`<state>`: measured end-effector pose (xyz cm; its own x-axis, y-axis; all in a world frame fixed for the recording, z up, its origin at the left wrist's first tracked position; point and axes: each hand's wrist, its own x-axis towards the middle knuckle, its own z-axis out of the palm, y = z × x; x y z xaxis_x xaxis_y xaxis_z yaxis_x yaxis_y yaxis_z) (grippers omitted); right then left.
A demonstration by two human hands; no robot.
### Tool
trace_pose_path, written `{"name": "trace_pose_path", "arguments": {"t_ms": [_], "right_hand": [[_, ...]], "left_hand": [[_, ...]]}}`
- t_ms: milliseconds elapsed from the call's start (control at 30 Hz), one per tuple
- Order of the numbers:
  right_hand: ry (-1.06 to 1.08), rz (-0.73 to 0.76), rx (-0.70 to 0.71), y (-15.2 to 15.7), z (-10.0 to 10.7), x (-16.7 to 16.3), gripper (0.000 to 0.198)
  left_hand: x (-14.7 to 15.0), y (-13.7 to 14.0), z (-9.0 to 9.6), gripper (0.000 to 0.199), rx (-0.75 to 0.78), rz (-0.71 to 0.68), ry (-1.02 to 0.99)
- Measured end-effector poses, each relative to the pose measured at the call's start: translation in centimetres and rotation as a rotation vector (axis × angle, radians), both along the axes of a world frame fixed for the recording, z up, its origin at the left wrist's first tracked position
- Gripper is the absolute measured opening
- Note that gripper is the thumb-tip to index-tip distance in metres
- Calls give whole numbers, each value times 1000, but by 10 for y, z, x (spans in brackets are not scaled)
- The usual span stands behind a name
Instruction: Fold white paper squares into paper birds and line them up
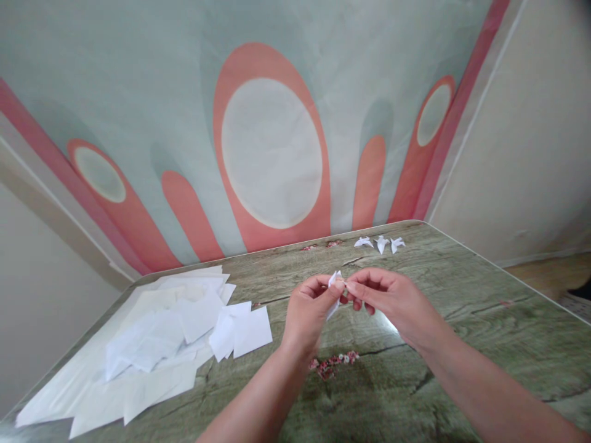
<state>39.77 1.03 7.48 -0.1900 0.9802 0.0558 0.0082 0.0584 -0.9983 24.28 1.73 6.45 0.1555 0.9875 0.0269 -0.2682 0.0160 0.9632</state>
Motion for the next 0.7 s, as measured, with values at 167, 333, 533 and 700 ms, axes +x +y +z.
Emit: {"name": "trace_pose_path", "arguments": {"t_ms": [167,333,533,700], "right_hand": [[-64,-29,-8,1,1,-1,18],[-90,-19,-45,1,1,0,17],[-441,-251,456,-11,10,-2,6],[-567,-290,770,-12,1,-4,8]], "left_hand": [[-7,-2,7,12,270,130,337],[-7,-6,11,12,347,191,392],[-7,-4,3,18,177,158,218],[-1,-6,0,19,188,125,226]]}}
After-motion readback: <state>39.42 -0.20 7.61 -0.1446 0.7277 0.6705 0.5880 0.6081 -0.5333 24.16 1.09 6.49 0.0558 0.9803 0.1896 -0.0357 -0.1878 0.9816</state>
